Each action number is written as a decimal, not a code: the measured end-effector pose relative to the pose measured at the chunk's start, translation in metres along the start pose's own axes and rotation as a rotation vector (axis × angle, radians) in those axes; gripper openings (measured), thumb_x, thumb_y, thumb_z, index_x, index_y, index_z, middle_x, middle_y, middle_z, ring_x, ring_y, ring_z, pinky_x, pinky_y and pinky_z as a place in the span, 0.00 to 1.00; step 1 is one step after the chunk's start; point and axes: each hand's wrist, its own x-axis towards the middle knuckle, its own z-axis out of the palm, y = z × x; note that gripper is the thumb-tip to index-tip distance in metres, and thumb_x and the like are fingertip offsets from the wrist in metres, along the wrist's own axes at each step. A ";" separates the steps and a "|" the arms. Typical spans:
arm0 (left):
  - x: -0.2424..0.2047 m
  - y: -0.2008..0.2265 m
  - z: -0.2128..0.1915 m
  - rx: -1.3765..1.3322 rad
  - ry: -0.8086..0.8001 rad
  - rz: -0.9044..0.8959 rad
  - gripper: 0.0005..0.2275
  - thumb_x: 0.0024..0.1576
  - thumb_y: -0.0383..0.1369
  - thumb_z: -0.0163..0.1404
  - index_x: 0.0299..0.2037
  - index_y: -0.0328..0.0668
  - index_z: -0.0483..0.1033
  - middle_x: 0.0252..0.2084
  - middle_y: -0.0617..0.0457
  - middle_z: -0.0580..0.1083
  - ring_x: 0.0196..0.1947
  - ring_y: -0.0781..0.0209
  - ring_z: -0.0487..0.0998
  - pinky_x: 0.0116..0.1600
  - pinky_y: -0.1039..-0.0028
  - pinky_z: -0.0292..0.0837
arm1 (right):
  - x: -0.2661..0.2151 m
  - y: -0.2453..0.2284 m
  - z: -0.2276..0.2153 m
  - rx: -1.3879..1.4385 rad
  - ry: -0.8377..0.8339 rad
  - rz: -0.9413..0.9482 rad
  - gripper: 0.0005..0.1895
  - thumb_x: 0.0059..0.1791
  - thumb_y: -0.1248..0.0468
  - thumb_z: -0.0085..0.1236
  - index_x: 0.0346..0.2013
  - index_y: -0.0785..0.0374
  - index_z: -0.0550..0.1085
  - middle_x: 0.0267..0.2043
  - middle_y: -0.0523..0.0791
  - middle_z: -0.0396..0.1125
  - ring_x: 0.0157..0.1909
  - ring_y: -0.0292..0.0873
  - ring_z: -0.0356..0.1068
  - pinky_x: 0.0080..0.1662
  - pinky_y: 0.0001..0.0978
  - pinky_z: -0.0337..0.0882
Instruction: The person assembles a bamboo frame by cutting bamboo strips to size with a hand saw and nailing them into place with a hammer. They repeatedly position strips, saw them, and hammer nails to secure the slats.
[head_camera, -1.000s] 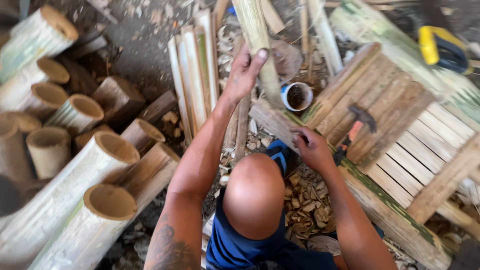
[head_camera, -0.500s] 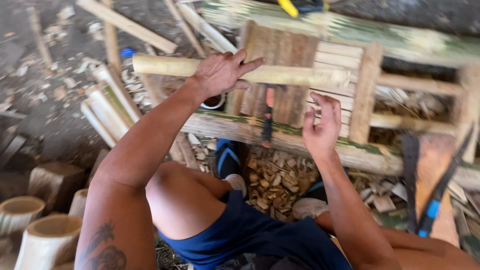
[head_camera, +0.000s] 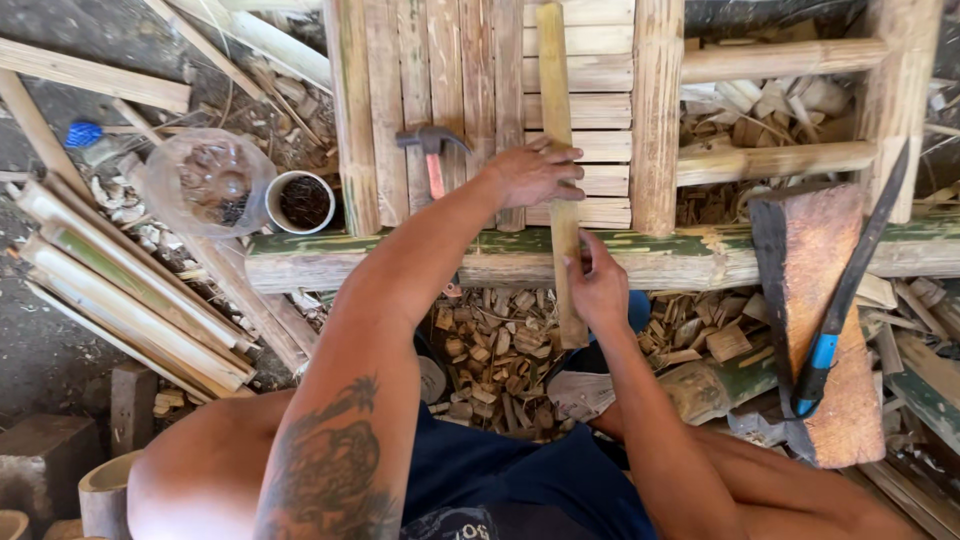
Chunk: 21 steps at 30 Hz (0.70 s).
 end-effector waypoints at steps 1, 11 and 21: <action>0.003 -0.006 0.005 0.006 -0.018 -0.009 0.28 0.61 0.28 0.44 0.69 0.77 0.61 0.75 0.62 0.55 0.79 0.55 0.43 0.78 0.54 0.38 | 0.006 0.002 0.004 0.001 -0.019 0.023 0.26 0.50 0.62 0.63 0.64 0.58 0.70 0.39 0.51 0.77 0.32 0.43 0.76 0.36 0.39 0.77; 0.004 -0.044 0.019 -0.003 -0.055 -0.037 0.28 0.59 0.29 0.47 0.68 0.79 0.62 0.75 0.63 0.54 0.77 0.56 0.45 0.78 0.59 0.39 | 0.039 -0.015 0.021 -0.037 0.044 -0.038 0.22 0.46 0.60 0.69 0.53 0.60 0.76 0.37 0.49 0.76 0.36 0.46 0.75 0.38 0.38 0.75; 0.008 -0.022 0.031 -0.127 -0.016 -0.057 0.22 0.51 0.39 0.59 0.58 0.67 0.77 0.73 0.56 0.62 0.77 0.53 0.49 0.77 0.52 0.40 | 0.057 -0.007 0.031 0.132 -0.170 0.244 0.21 0.44 0.61 0.69 0.49 0.63 0.76 0.40 0.46 0.77 0.36 0.40 0.75 0.41 0.33 0.76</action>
